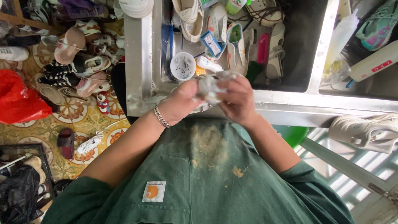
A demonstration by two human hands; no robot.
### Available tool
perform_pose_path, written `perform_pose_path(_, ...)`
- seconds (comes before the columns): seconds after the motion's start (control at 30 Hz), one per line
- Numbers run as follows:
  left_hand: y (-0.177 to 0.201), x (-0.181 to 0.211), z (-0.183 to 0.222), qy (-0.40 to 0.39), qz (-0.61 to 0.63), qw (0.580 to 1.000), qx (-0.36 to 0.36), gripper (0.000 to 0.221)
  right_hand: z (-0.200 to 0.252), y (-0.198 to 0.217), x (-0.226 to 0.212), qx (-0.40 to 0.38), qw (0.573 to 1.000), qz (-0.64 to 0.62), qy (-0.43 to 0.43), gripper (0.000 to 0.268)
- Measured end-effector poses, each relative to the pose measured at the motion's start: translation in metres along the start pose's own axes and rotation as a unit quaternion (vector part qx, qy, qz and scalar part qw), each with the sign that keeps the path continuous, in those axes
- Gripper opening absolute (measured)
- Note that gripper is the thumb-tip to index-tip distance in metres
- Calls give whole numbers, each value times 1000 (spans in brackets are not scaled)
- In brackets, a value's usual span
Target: Scrubbing and cleaning various types of shoes in a sink using a brush and cleaning solution.
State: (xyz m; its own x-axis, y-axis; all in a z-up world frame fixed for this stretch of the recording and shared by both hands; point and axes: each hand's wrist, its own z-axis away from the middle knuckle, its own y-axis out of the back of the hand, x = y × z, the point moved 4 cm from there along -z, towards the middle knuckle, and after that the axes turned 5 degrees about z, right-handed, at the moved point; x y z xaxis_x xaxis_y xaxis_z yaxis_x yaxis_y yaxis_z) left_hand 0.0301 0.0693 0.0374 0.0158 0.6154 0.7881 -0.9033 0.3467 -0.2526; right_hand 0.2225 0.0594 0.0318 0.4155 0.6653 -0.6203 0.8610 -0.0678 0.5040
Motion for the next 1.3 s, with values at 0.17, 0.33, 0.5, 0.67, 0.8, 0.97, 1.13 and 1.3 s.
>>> perform_pose_path(0.17,19,-74,-10,-10,-3,1000,7,93,5,-2,18,15,1000,-10,9,14)
perform_pose_path(0.33,-10,-48,-3,0,-27,998,49,107,46,-13,22,56,998,-8,-38,15)
perform_pose_path(0.5,7,-93,-10,-7,15,997,79,96,26,21,39,90,995,22,-31,19)
perform_pose_path(0.67,-21,6,11,-102,47,989,93,92,50,-4,-5,91,994,53,-18,17)
perform_pose_path(0.8,9,21,5,-244,21,967,69,65,80,-12,-5,137,989,52,10,18)
perform_pose_path(0.97,-12,18,4,-284,-6,959,23,74,11,-2,-6,214,968,118,56,23)
perform_pose_path(1.13,-12,38,26,-306,-28,950,59,68,42,-11,1,210,969,122,53,21)
perform_pose_path(1.3,4,12,9,-336,-52,940,41,46,54,8,16,224,965,115,73,21)
